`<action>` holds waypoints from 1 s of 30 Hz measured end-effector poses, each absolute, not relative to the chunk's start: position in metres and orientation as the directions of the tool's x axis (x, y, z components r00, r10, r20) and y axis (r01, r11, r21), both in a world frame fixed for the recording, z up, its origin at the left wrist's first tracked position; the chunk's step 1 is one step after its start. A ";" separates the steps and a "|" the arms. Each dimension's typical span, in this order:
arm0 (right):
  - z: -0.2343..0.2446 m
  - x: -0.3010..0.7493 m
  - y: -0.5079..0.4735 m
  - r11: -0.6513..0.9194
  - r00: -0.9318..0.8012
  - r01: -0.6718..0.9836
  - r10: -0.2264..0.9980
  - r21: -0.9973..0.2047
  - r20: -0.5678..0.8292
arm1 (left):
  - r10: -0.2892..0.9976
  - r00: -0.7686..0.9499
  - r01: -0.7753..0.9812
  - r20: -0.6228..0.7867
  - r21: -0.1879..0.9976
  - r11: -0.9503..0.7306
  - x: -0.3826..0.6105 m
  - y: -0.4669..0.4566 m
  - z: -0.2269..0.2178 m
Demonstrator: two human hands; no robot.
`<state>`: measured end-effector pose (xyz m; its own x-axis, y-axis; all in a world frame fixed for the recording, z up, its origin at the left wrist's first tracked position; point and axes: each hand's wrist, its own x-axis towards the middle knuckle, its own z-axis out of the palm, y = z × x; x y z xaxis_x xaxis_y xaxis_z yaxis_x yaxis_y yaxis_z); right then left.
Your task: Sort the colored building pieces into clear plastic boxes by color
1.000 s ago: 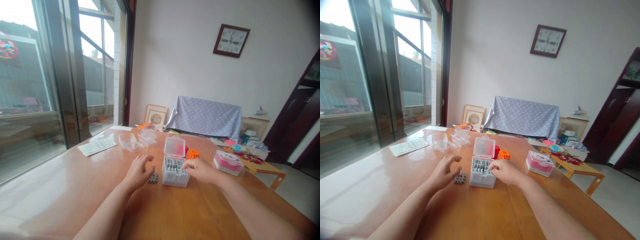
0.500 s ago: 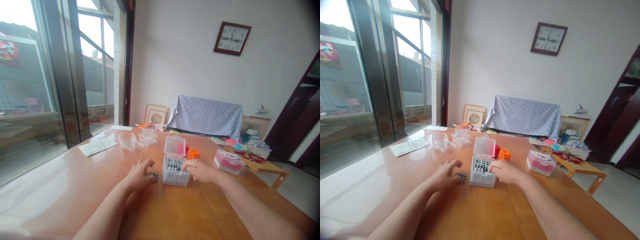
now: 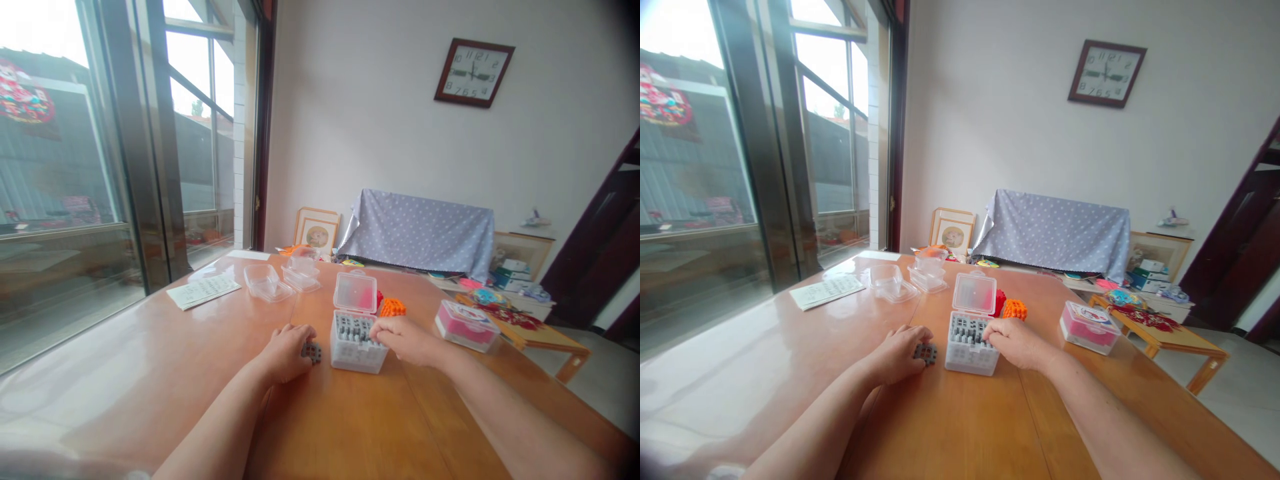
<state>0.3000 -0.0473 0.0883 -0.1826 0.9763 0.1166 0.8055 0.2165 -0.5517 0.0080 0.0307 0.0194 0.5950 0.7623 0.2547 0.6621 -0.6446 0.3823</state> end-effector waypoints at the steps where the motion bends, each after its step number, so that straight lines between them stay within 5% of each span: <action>1: 0.088 0.300 -0.047 0.210 -0.164 0.805 0.977 -0.555 0.133 | 0.761 0.596 0.659 0.256 0.385 -0.646 0.008 0.030 0.020; 6: 0.094 0.294 -0.048 0.225 -0.077 0.803 0.957 -0.551 0.279 | 0.783 0.523 0.638 0.337 0.454 -0.622 0.006 0.029 0.023; 12: 0.106 0.266 -0.048 0.252 -0.006 0.777 0.920 -0.577 0.393 | 0.624 0.422 0.434 0.658 0.457 -0.776 0.008 0.023 0.035; 22: 0.102 0.206 -0.028 0.309 -0.209 0.685 0.951 -0.660 0.228 | 0.526 0.404 0.266 0.749 0.453 -0.851 0.014 0.006 0.042; 30: 0.110 0.222 -0.031 0.149 -0.035 0.585 0.987 -0.798 0.158 | 0.513 0.396 0.330 0.762 0.403 -0.854 0.011 0.009 0.040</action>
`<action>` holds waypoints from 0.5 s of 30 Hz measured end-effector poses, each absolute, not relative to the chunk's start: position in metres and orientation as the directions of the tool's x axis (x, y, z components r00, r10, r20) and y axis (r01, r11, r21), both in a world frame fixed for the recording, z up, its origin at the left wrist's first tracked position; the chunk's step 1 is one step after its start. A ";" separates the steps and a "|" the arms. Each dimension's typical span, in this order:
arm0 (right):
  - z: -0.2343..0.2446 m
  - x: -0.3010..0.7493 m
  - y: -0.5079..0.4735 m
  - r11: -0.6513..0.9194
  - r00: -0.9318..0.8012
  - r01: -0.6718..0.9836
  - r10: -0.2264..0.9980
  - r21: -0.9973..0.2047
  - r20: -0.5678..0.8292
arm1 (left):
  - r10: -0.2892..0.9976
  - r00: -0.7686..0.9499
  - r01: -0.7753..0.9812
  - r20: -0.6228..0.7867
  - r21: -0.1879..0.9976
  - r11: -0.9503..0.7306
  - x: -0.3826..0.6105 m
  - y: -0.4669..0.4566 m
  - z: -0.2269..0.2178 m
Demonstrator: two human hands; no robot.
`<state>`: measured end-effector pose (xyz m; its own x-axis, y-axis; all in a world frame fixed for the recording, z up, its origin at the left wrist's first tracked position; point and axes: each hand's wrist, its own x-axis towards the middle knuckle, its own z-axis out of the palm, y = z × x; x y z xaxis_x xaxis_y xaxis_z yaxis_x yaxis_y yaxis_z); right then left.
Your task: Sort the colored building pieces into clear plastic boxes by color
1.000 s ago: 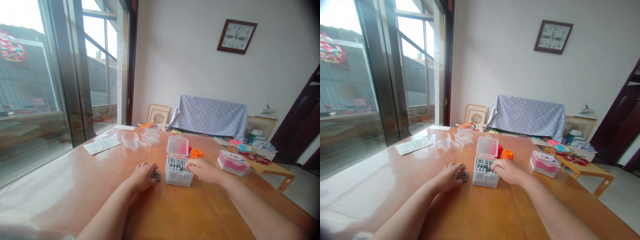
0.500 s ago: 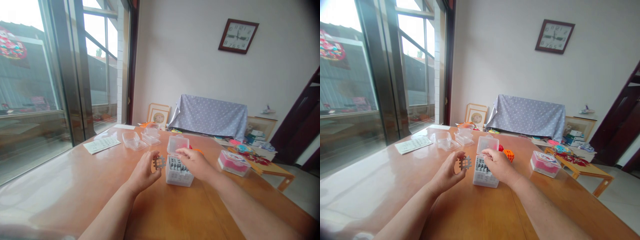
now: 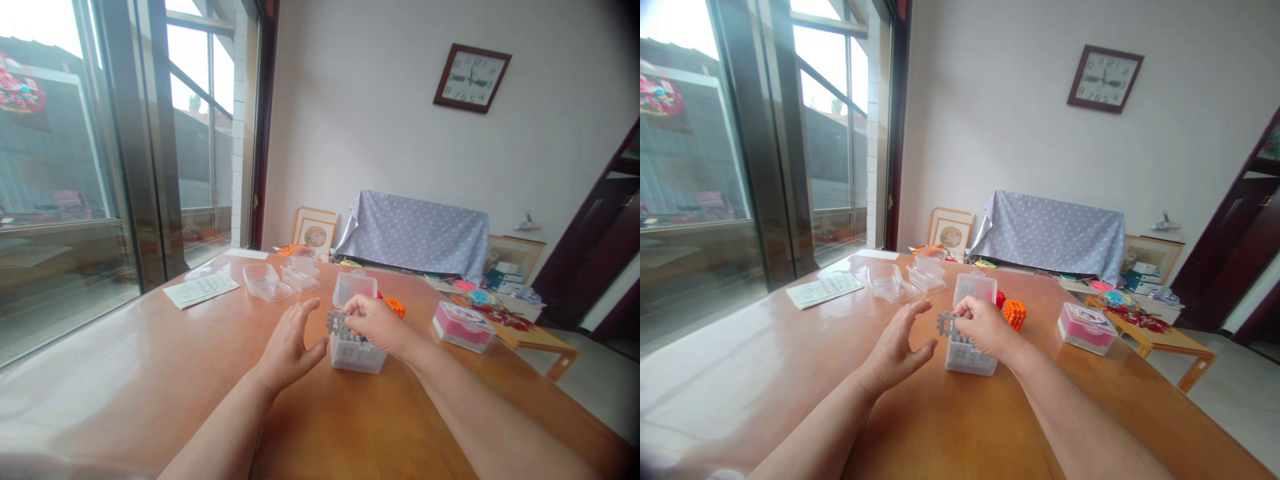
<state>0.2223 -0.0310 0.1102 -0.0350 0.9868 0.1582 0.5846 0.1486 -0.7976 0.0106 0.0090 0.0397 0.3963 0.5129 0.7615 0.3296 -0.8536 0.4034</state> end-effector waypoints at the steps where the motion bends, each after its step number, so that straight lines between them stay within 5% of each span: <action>1: 0.113 0.230 -0.034 0.148 -0.011 0.580 0.985 -0.801 0.174 | 0.528 0.376 0.356 0.762 0.407 -0.841 0.010 0.010 0.039; 15: 0.095 0.302 -0.054 0.164 0.010 0.683 0.972 -0.711 0.234 | 0.604 0.331 0.459 0.725 0.436 -0.774 0.009 0.023 0.035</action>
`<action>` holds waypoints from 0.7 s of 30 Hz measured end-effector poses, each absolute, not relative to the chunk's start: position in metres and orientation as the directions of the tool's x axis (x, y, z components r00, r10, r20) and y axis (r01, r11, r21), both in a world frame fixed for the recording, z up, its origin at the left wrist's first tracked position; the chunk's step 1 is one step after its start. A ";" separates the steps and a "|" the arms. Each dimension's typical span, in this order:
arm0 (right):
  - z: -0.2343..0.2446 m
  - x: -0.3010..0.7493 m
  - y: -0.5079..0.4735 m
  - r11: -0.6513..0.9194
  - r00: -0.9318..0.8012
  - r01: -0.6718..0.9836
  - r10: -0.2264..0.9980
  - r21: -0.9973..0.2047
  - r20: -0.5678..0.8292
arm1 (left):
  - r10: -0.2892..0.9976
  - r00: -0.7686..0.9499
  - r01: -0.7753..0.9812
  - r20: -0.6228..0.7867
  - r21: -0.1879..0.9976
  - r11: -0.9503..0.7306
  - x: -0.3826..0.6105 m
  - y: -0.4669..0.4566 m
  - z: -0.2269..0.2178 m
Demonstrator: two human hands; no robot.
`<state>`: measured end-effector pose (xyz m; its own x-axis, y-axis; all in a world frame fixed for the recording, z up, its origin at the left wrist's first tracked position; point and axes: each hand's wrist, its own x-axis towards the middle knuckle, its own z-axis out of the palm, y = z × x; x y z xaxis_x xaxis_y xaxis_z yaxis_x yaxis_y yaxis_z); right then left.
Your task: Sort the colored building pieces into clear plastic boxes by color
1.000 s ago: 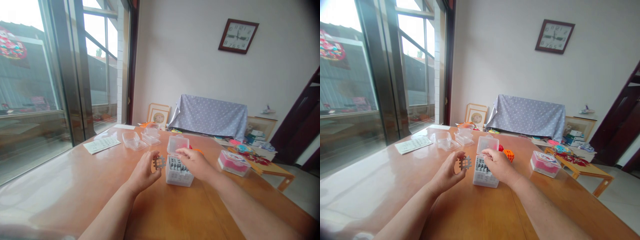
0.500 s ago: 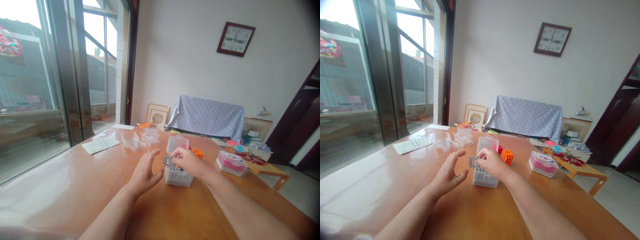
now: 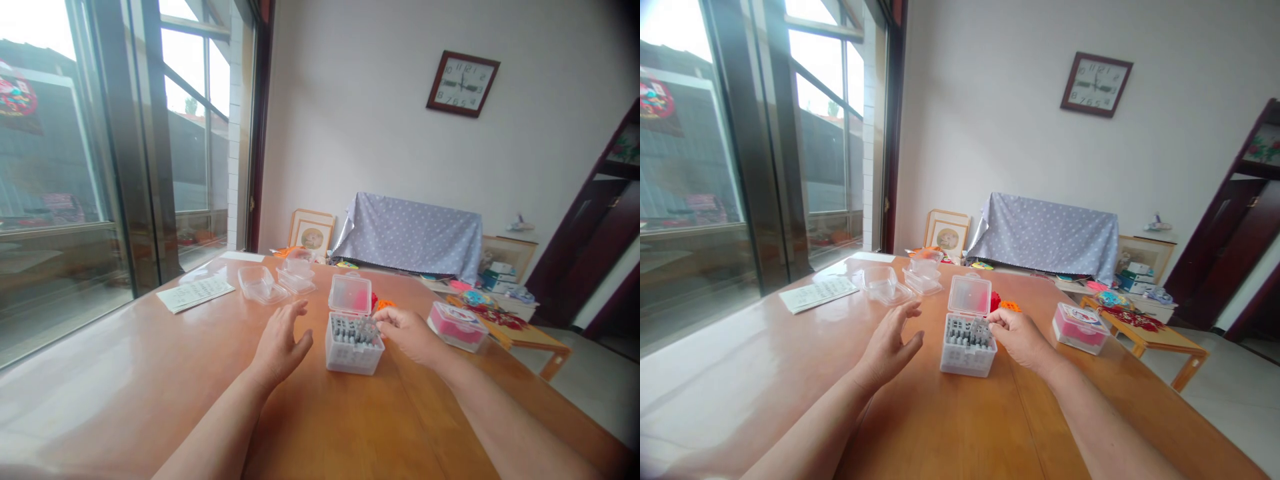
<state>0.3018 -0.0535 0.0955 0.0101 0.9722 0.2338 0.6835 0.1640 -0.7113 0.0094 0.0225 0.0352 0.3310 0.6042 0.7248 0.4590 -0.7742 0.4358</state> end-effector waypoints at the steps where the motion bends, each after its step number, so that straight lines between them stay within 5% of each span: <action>1: 0.094 0.302 -0.054 0.168 0.002 0.693 0.972 -0.701 0.235 | 0.608 0.332 0.464 0.722 0.436 -0.771 0.010 0.023 0.035; 21: 0.076 0.313 -0.046 0.175 -0.041 0.812 0.969 -0.556 0.244 | 0.618 0.395 0.497 0.679 0.408 -0.766 0.010 0.022 0.037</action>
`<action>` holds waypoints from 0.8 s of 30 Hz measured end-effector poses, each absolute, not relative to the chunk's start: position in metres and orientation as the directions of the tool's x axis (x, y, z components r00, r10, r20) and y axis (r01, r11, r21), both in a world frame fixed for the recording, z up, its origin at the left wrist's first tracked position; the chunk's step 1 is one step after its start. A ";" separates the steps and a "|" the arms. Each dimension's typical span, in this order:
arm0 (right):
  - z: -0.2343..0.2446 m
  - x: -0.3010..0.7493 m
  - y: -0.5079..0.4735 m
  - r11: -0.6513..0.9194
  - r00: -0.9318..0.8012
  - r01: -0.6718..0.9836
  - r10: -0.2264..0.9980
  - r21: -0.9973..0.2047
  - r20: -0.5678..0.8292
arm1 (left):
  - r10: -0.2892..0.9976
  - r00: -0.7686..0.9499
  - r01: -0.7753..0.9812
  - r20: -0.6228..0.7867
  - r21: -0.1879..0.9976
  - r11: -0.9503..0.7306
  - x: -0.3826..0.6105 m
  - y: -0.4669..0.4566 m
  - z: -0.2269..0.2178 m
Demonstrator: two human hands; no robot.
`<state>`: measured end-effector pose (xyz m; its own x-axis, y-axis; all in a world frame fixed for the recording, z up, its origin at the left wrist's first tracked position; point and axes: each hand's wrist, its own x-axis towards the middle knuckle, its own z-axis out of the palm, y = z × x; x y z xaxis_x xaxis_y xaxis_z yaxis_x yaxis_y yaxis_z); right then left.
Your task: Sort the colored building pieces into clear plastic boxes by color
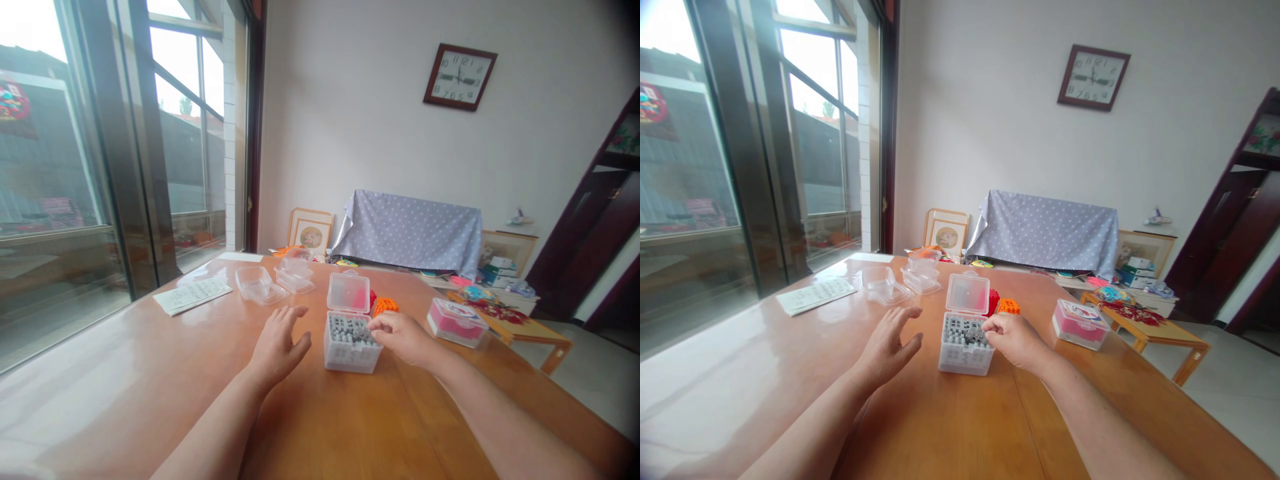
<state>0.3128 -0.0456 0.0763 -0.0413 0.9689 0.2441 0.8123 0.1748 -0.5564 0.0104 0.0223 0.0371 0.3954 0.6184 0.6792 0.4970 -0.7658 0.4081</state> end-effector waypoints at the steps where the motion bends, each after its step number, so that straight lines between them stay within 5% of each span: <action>1: 0.077 0.314 -0.045 0.175 -0.040 0.812 0.969 -0.557 0.245 | 0.619 0.395 0.499 0.679 0.407 -0.765 0.010 0.022 0.037; 24: 0.085 0.304 -0.045 0.241 -0.168 0.894 0.962 -0.378 0.214 | 0.604 0.431 0.501 0.671 0.379 -0.778 0.010 0.022 0.039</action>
<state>0.3038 -0.0446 0.0854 -0.1683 0.9621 0.2144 0.8940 0.2406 -0.3781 0.0101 0.0225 0.0390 0.4311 0.6038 0.6705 0.5008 -0.7783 0.3787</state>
